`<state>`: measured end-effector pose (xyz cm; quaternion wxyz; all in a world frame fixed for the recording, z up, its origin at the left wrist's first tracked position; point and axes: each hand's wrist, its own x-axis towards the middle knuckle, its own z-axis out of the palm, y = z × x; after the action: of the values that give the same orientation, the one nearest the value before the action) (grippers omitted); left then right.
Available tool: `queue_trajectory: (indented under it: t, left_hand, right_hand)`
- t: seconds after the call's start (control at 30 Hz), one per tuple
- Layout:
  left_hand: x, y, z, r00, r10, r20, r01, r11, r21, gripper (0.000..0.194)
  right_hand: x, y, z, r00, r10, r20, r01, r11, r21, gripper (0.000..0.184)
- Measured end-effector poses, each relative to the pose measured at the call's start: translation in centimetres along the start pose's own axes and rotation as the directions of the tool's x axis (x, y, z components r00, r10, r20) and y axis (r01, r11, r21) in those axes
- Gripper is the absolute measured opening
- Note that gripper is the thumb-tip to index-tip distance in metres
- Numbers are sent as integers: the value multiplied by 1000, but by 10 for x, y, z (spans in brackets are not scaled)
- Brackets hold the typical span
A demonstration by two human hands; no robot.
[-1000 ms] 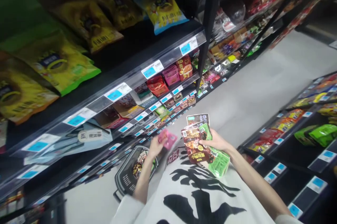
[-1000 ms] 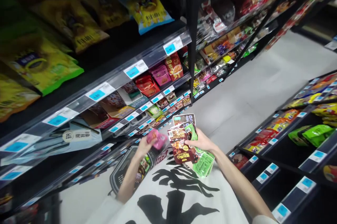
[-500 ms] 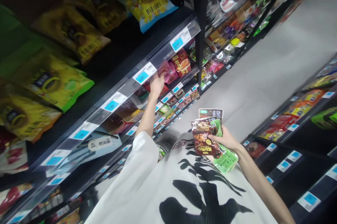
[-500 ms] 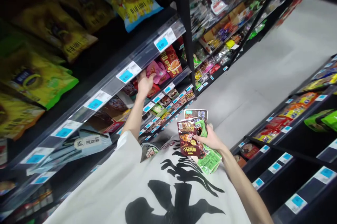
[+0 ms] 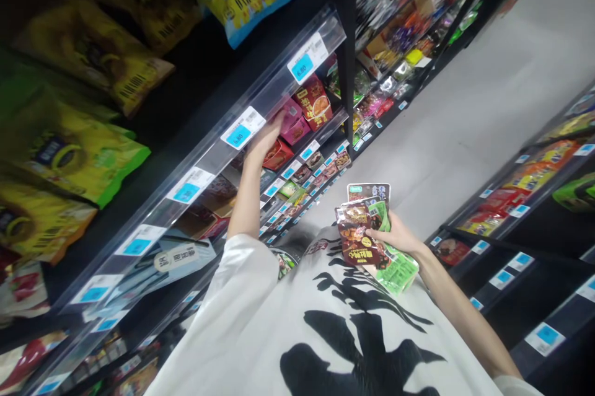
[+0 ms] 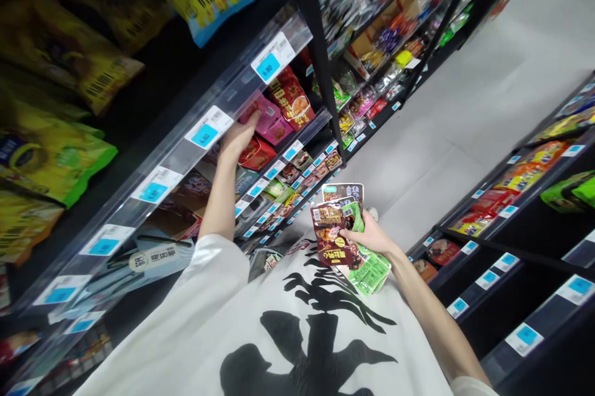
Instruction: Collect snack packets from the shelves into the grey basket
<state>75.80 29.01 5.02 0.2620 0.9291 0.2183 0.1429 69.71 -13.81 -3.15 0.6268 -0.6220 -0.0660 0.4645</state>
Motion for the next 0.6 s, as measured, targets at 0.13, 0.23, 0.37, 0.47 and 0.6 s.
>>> queue_trajectory:
  t: [0.13, 0.23, 0.37, 0.47, 0.6]
  left_hand:
    - [-51, 24, -11, 990, 23, 139, 1, 986, -170, 61]
    - [-95, 33, -9, 907, 220, 360, -59, 911, -409, 72]
    - [-169, 16, 27, 794, 285, 537, 0, 883, -470, 52]
    - [-231, -10, 63, 803, 48, 595, 201, 917, -345, 9]
    - [-289, -35, 76, 682, -20, 731, 352, 885, -304, 8]
  right_hand:
    - [2, 1, -2, 1000, 1, -1, -1, 1000, 16, 68]
    - [3, 2, -4, 1000, 9, 8, -9, 1000, 22, 69]
    - [5, 4, -6, 1000, 8, 8, -8, 1000, 15, 71]
    - [7, 6, -8, 1000, 13, 9, -13, 1000, 17, 71]
    - [9, 4, -8, 1000, 15, 23, -16, 1000, 12, 71]
